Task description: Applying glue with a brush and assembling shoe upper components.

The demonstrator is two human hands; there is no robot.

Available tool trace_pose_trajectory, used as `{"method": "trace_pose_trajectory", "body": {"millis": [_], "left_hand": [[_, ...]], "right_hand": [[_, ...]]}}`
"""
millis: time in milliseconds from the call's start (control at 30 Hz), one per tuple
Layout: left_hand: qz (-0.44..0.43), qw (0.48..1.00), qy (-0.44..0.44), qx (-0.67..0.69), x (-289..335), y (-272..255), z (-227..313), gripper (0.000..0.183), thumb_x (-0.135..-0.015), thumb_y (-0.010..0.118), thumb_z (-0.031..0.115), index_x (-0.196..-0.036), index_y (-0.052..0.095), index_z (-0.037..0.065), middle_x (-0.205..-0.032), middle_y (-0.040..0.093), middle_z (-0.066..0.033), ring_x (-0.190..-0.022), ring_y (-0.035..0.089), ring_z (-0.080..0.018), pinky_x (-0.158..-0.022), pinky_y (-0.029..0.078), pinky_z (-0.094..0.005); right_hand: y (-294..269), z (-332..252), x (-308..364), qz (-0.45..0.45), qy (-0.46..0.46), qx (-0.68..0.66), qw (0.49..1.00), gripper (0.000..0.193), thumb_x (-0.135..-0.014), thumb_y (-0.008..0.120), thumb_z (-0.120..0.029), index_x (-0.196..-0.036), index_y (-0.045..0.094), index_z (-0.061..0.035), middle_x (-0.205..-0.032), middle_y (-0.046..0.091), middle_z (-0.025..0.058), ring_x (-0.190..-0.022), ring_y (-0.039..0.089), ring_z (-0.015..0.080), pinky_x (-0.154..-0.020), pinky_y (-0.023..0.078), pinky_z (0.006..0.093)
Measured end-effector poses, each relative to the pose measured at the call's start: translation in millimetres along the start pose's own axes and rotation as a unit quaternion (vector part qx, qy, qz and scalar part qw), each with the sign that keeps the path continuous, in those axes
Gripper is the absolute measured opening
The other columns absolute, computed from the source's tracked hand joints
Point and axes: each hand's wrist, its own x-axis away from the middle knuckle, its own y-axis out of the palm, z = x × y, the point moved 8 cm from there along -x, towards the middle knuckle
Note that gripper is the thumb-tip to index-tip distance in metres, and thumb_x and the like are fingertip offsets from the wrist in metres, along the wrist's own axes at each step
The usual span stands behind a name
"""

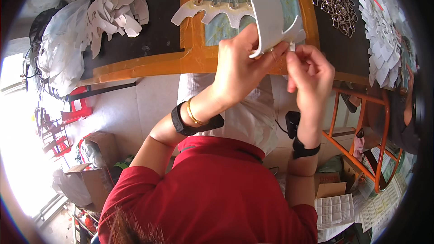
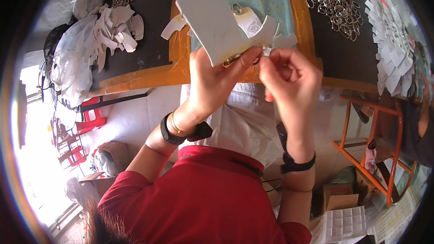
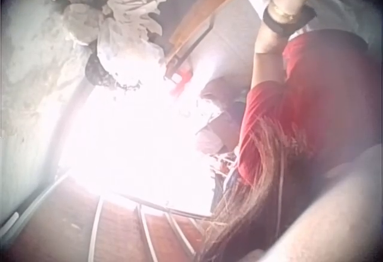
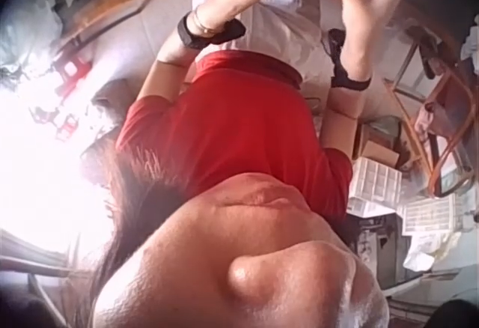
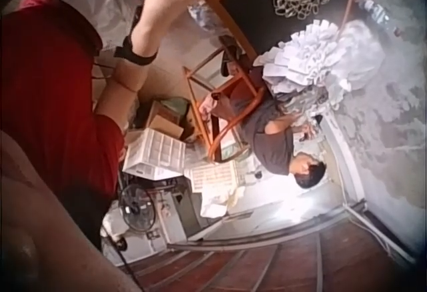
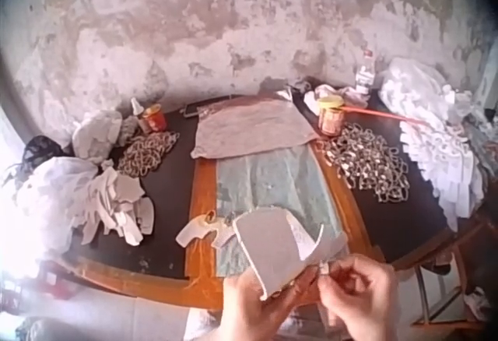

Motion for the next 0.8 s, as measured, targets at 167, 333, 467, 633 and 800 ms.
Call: {"method": "trace_pose_trajectory", "body": {"millis": [167, 333, 467, 633, 800], "left_hand": [[-0.030, 0.962, -0.090, 0.258, -1.6, 8.2, -14.9, 0.016, -0.083, 0.063, 0.011, -0.087, 0.059, -0.004, -0.069, 0.062, -0.0048, -0.067, 0.058, -0.0086, -0.061, 0.049, -0.0222], [-0.005, 0.953, -0.154, 0.262, 3.8, 9.7, -25.8, 0.020, -0.078, 0.069, 0.015, -0.074, 0.063, -0.004, -0.065, 0.059, -0.0007, -0.061, 0.053, -0.0046, -0.054, 0.044, -0.0199], [-0.011, 0.967, -0.134, 0.215, 3.4, 7.6, -31.8, 0.023, -0.075, 0.072, 0.017, -0.069, 0.063, -0.003, -0.061, 0.056, 0.0028, -0.055, 0.045, -0.0020, -0.047, 0.036, -0.0191], [-0.035, 0.899, -0.264, 0.348, 12.7, 25.9, -47.0, 0.017, -0.081, 0.064, 0.008, -0.092, 0.060, -0.003, -0.087, 0.063, -0.0058, -0.077, 0.058, -0.0119, -0.071, 0.048, -0.0264], [-0.045, 0.925, -0.187, 0.328, 5.3, 22.3, -32.8, 0.019, -0.080, 0.065, 0.008, -0.094, 0.060, -0.003, -0.087, 0.063, -0.0054, -0.078, 0.058, -0.0110, -0.071, 0.047, -0.0253]], "right_hand": [[-5.5, 0.8, -9.4, -0.038, 0.021, -0.011, 0.999, 0.011, -0.079, 0.063, -0.007, -0.079, 0.058, 0.0026, -0.061, 0.054, 0.0001, -0.043, 0.044, 0.0026, -0.038, 0.033, 0.0167], [-4.2, 1.5, -6.2, -0.001, 0.019, 0.037, 0.999, 0.011, -0.079, 0.063, -0.007, -0.080, 0.059, 0.0026, -0.061, 0.055, -0.0002, -0.043, 0.044, 0.0028, -0.038, 0.033, 0.0169], [-0.8, 0.6, -2.6, -0.020, 0.009, 0.015, 1.000, 0.011, -0.079, 0.063, -0.006, -0.080, 0.059, 0.0038, -0.061, 0.055, 0.0004, -0.043, 0.044, 0.0032, -0.038, 0.034, 0.0173], [-4.3, 12.8, -4.9, -0.013, 0.030, -0.063, 0.997, 0.010, -0.078, 0.063, -0.004, -0.081, 0.058, 0.0044, -0.062, 0.055, 0.0015, -0.043, 0.045, 0.0040, -0.038, 0.035, 0.0176], [-6.0, 16.6, -8.9, -0.002, 0.008, -0.045, 0.999, 0.010, -0.078, 0.063, -0.004, -0.081, 0.058, 0.0042, -0.063, 0.055, 0.0013, -0.043, 0.045, 0.0044, -0.040, 0.035, 0.0182]]}}
